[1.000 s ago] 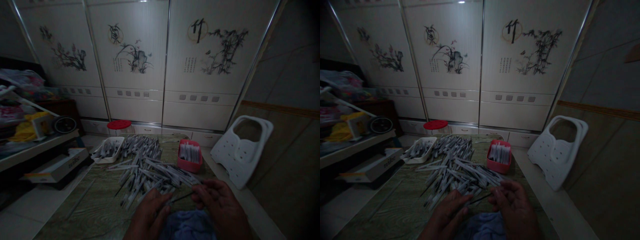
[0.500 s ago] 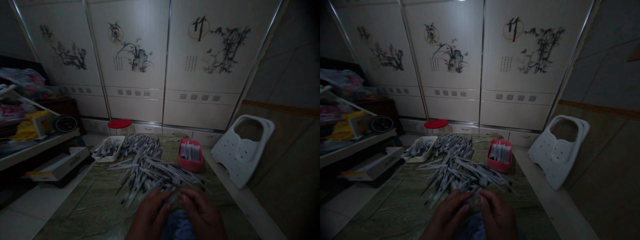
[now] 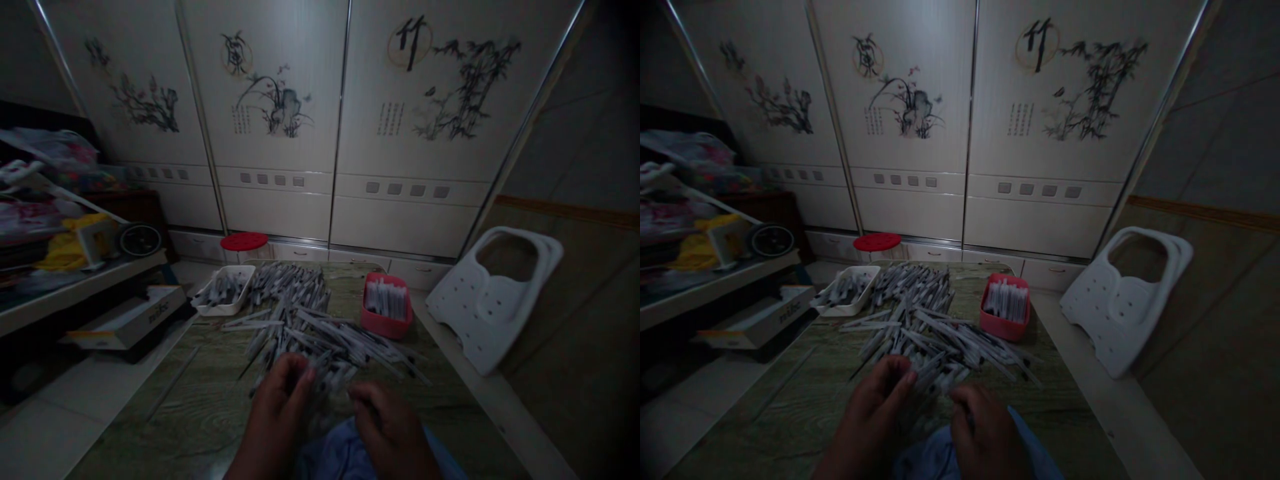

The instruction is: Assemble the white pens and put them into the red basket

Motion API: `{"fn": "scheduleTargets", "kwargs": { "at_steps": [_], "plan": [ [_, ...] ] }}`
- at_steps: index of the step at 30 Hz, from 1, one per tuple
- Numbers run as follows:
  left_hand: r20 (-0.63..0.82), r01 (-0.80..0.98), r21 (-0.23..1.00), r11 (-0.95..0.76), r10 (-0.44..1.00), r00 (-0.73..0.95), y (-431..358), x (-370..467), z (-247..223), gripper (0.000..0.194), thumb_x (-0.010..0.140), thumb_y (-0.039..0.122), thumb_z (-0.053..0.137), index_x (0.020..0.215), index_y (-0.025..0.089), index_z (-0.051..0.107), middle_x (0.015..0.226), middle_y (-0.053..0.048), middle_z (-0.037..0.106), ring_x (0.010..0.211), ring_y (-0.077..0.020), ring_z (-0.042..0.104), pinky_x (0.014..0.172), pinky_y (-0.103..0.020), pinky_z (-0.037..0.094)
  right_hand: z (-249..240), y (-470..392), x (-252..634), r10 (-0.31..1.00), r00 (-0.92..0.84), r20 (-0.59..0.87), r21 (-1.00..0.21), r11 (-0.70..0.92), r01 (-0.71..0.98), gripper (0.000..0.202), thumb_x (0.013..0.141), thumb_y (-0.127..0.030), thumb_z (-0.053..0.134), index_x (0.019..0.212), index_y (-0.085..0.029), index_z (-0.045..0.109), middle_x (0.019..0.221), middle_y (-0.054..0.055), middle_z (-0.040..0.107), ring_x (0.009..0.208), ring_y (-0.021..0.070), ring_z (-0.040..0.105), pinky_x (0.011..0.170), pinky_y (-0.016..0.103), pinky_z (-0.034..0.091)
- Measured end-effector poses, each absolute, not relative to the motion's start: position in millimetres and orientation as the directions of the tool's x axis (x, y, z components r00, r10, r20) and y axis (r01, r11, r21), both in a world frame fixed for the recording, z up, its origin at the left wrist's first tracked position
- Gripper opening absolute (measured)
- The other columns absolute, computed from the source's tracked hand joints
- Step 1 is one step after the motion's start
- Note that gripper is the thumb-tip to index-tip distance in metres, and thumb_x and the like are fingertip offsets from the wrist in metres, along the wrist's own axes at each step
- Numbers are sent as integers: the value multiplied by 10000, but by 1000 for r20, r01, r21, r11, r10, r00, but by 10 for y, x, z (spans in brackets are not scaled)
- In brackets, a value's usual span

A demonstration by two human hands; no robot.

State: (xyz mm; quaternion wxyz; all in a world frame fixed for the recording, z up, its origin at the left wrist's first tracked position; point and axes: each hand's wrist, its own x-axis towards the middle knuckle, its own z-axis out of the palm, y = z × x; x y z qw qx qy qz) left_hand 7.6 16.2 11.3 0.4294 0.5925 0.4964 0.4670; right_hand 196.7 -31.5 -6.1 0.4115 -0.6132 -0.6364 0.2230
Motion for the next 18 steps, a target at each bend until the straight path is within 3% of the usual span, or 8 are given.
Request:
{"fn": "scheduleTargets", "kwargs": {
  "at_steps": [4,8,13,18],
  "plan": [
    [95,130,987,-97,995,24,204,-5,67,278,932,493,614,968,218,618,849,9,634,731,-157,587,658,-253,477,-97,-295,1896,977,-73,199,-661,189,726,219,911,-146,502,983,-224,693,983,62,733,934,225,682,815,331,486],
    [92,113,989,-90,996,-15,217,-40,51,284,930,506,610,972,225,613,843,12,638,751,-167,604,681,-265,485,-129,-259,1856,982,-105,158,-564,177,807,206,894,-99,509,901,-233,665,930,34,699,890,209,654,760,303,448],
    [148,180,973,-141,989,-26,223,-74,72,255,939,477,606,939,221,615,838,5,642,799,-187,614,714,-280,479,-145,-192,1970,978,-63,198,-505,157,849,199,912,-112,507,933,-228,667,940,39,702,872,209,656,754,303,441],
    [159,199,968,-151,987,-29,227,-93,88,227,948,446,600,952,221,627,871,-4,669,828,-197,627,737,-286,478,-72,-154,1978,977,-108,182,-533,190,825,222,906,-103,489,948,-225,669,976,54,696,912,220,661,788,311,468]
  ]
}}
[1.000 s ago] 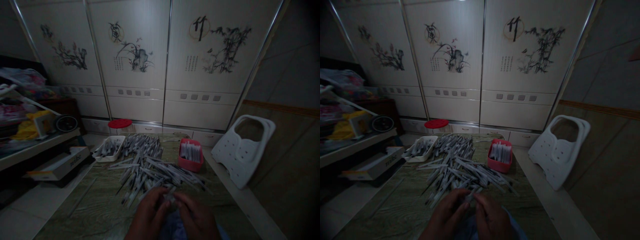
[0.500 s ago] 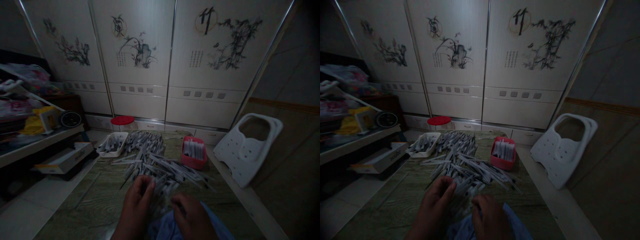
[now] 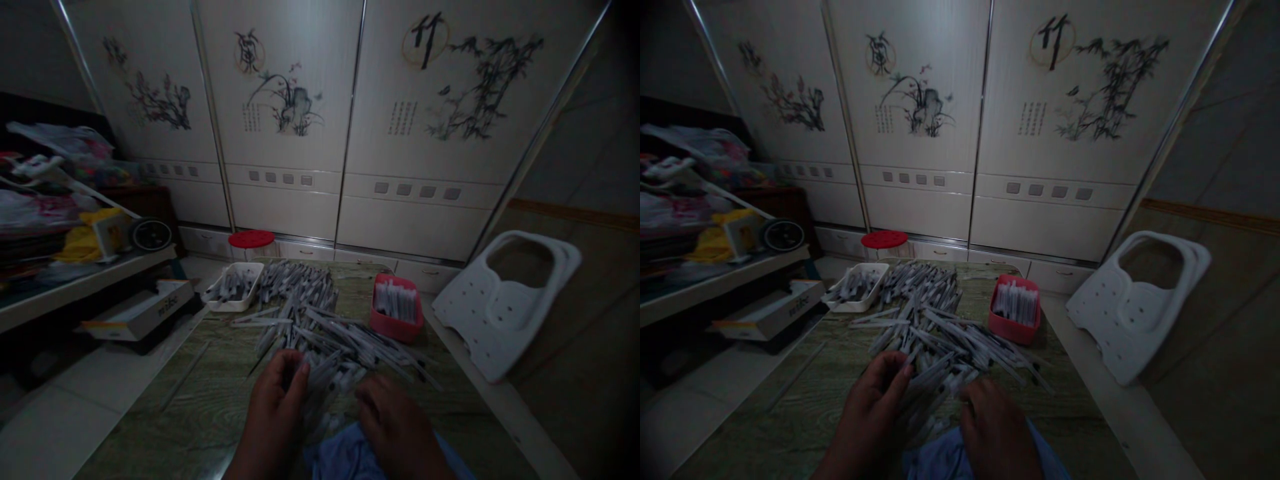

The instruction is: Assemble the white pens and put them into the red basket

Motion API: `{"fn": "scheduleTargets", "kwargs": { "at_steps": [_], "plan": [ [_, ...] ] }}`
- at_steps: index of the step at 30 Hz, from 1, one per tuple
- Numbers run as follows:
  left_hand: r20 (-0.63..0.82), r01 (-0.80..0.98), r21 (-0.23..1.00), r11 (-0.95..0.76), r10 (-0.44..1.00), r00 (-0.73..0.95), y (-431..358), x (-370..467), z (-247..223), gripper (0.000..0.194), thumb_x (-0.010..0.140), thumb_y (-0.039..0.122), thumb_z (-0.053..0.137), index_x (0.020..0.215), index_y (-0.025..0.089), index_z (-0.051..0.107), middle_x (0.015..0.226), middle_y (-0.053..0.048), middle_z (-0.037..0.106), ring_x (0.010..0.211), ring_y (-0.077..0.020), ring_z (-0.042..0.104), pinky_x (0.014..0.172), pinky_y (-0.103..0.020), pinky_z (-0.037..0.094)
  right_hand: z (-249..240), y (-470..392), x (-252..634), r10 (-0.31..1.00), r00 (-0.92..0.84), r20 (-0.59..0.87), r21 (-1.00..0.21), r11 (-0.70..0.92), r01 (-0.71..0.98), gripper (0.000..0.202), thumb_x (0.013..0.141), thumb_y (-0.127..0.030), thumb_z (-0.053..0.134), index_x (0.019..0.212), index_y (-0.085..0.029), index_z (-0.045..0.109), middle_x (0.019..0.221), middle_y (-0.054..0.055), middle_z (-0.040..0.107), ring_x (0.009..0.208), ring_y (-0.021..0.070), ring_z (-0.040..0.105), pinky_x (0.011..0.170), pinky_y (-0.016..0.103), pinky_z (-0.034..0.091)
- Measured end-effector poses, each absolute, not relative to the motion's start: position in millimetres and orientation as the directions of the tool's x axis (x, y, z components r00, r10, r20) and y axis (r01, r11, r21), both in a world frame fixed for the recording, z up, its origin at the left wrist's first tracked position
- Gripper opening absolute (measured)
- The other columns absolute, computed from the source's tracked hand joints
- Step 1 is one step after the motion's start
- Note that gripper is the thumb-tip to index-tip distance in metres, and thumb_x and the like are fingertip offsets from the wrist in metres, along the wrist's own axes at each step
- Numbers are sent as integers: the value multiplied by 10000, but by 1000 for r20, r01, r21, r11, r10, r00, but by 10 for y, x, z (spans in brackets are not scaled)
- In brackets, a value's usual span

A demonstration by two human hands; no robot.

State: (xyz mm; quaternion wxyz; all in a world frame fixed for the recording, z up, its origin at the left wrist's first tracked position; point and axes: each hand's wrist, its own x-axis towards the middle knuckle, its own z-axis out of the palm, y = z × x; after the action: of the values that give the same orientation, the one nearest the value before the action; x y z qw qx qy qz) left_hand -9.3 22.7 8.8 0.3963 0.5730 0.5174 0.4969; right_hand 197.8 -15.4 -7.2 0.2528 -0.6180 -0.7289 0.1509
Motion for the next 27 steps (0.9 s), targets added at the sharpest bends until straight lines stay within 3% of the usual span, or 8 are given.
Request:
{"fn": "scheduleTargets", "kwargs": {
  "at_steps": [6,22,27],
  "plan": [
    [136,149,980,-131,990,-25,241,-110,12,226,938,432,608,1001,219,648,925,-31,708,878,-225,665,775,-311,502,-86,-172,1733,967,-228,117,-505,256,825,253,844,-128,579,994,-259,735,1059,60,719,988,234,658,846,301,476],
    [150,157,977,-147,989,-8,227,-130,-30,228,946,411,589,1012,208,670,939,-49,717,892,-229,673,788,-314,518,-111,-169,1677,968,-246,49,-455,241,857,275,840,-104,570,1021,-254,715,1070,60,706,1004,232,651,851,294,470],
    [90,100,991,-89,996,-8,220,-115,-45,260,935,446,606,1033,219,683,947,-42,738,873,-219,688,760,-299,534,-161,-145,1673,969,-246,28,-454,232,860,274,846,-99,536,1004,-229,718,1066,83,699,995,240,660,854,313,476]
  ]
}}
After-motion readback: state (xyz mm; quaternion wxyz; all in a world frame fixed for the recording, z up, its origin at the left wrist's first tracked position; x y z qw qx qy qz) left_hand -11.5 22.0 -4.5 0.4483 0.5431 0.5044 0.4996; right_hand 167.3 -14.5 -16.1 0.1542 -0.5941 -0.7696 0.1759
